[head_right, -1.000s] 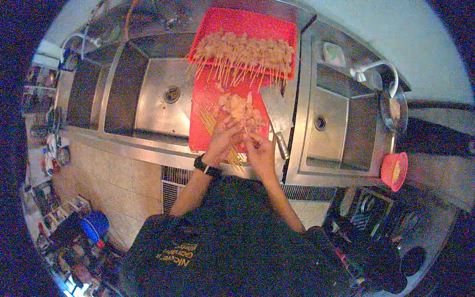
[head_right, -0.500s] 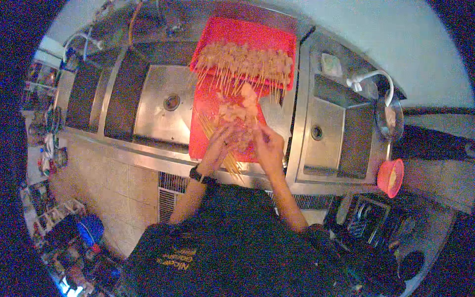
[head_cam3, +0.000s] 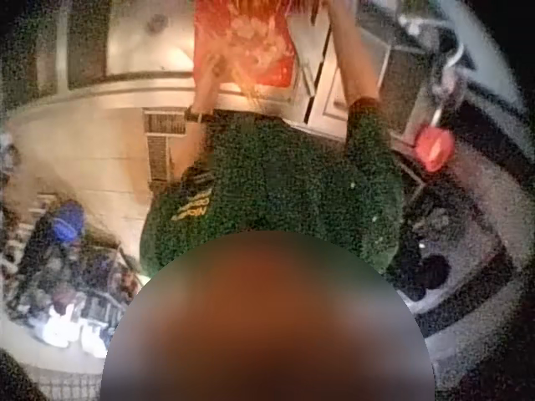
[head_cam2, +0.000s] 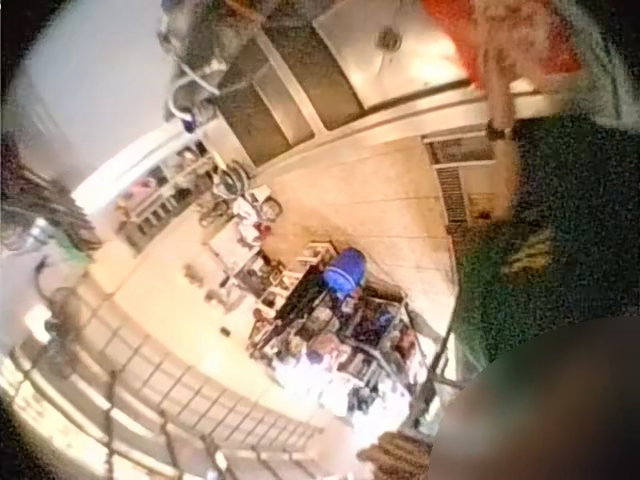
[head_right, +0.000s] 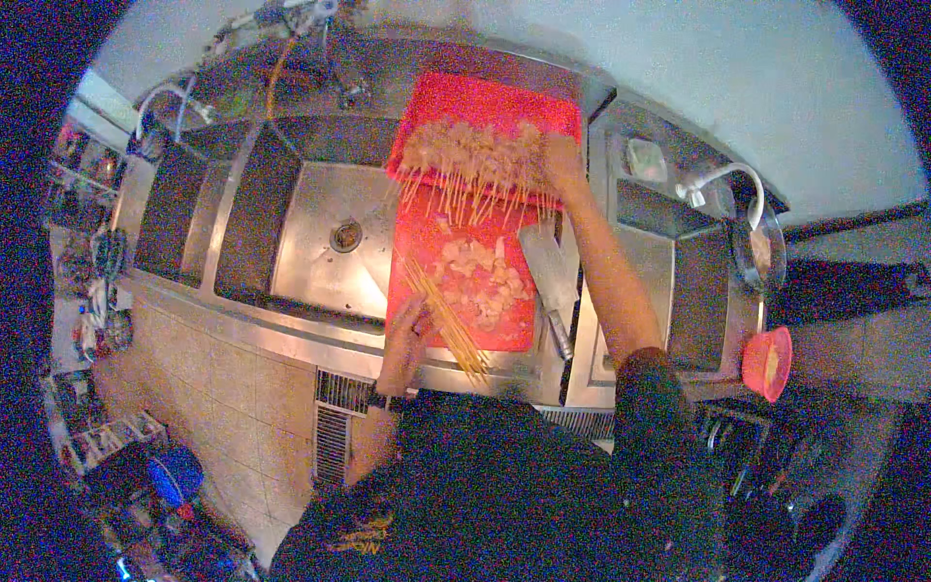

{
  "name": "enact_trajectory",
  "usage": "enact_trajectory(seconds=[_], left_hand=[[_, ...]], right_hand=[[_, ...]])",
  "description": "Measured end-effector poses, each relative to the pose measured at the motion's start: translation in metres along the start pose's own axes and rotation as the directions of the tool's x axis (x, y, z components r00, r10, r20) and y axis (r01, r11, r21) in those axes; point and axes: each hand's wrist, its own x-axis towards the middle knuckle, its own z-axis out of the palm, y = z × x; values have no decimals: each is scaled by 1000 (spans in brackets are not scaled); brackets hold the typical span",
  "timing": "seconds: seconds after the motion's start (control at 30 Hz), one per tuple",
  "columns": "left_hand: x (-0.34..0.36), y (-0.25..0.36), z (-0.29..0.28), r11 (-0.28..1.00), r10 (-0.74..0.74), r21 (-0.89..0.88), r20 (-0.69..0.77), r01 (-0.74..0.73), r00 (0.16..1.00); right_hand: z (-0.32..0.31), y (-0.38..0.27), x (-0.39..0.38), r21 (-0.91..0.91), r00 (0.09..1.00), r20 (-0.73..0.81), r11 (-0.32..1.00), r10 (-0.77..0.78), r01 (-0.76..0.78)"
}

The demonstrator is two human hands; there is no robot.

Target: Skewering small pieces of raw meat onto wooden sticks for cooking.

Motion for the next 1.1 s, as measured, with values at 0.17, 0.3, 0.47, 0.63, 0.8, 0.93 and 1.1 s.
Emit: enact_trajectory(seconds=[0.17, 0.3, 0.47, 0.63, 0.8, 0.93, 1.1], left_hand=[[-7, 2, -35, 993, 22, 114, -102, -10, 994], [-5, 13, -31, 987, -85, 140, 24, 81, 996], [-17, 18, -33, 972, -86, 229, 106, 60, 991], [-6, 12, -48, 958, -63, 283, 36, 51, 997], [10, 6, -54, 935, 18, 354, -8, -14, 1000], [14, 5, -55, 902, 36, 431, 8, -36, 999], [11, -7, -54, 867, 56, 495, 32, -65, 998]], right_hand=[[41, -18, 15, -336, 972, -6, 916, -235, 219], [71, 20, 50, -456, 969, 106, 855, -224, 248], [52, 2, 20, -534, 966, 113, 806, -234, 258], [11, -26, -56, -271, 919, -213, 923, -333, 272], [41, -42, -197, 83, 844, 455, 957, -284, 278], [105, -44, -273, -69, 822, 493, 930, -283, 362], [135, -23, -291, 139, 911, 371, 981, -182, 139]])
